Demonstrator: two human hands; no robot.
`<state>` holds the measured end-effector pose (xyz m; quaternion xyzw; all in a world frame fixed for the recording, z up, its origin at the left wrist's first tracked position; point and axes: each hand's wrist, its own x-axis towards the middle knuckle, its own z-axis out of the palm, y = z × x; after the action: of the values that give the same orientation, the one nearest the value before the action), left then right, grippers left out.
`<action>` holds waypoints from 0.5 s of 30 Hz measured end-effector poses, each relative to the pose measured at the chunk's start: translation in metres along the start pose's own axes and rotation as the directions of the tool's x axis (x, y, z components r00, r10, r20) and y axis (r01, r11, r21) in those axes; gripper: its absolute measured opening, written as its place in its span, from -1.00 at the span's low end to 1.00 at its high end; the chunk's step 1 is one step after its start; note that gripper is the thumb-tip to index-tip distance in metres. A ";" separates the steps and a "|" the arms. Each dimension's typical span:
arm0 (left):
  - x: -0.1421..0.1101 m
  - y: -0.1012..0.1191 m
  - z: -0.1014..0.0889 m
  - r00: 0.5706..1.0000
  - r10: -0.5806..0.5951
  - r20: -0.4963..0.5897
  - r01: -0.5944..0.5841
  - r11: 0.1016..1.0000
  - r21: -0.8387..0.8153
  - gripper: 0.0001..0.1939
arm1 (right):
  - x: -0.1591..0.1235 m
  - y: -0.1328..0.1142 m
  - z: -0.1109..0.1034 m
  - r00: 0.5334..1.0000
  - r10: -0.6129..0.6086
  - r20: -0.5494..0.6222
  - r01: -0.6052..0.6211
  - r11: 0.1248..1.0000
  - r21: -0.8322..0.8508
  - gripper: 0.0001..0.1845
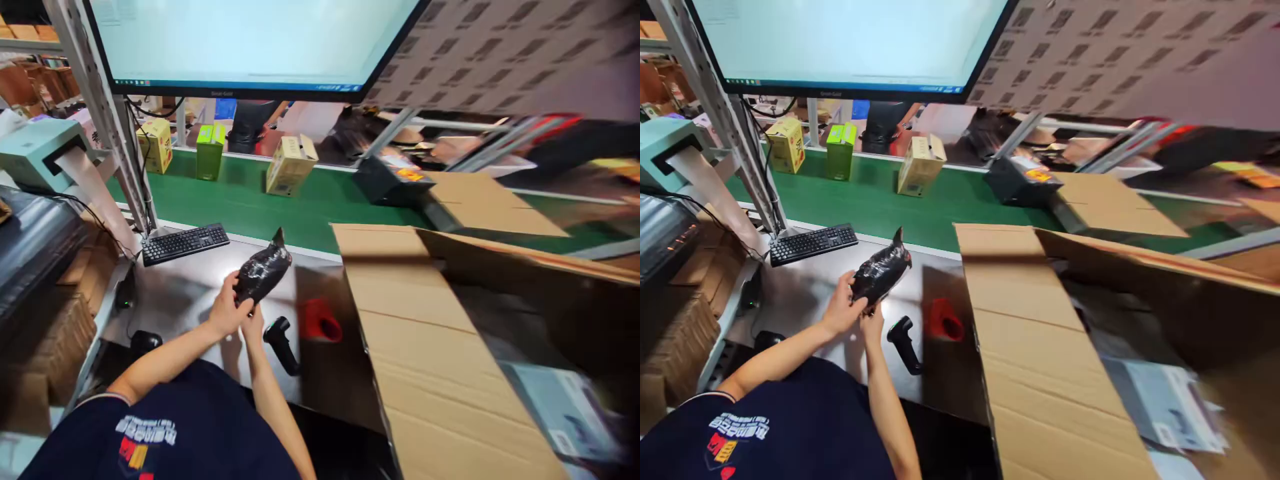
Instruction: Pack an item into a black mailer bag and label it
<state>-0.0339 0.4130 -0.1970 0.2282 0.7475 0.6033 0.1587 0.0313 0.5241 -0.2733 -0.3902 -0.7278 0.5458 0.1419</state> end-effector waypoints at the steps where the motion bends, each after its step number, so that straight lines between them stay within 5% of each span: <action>1: -0.002 -0.013 -0.026 0.995 -0.060 -0.083 0.061 0.998 0.004 -0.24 | -0.004 0.006 -0.001 1.000 0.012 0.016 -0.011 0.998 -0.062 -0.21; 5: -0.044 -0.078 -0.142 0.902 -0.244 -0.355 0.319 0.933 0.167 -0.56 | -0.025 0.037 0.004 0.990 -0.099 0.098 0.128 0.925 -0.358 -0.15; 9: -0.133 -0.129 -0.232 0.735 -0.400 -0.547 0.560 0.814 0.157 -0.61 | -0.049 0.051 0.050 0.879 -0.339 0.336 0.423 0.879 -0.219 -0.35; 11: -0.175 -0.148 -0.255 0.716 -0.362 -0.597 0.556 0.812 0.175 -0.60 | -0.065 0.047 0.086 0.710 -0.421 0.565 0.565 0.819 -0.101 -0.42; 15: -0.206 -0.178 -0.267 0.702 -0.298 -0.646 0.527 0.828 0.191 -0.61 | -0.084 0.024 0.154 0.167 -0.500 0.850 0.880 0.465 0.101 -0.14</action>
<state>-0.0235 0.0521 -0.3188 -0.1227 0.8882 0.4427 0.0069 -0.0008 0.3608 -0.3326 0.2669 -0.8971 0.3494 -0.0445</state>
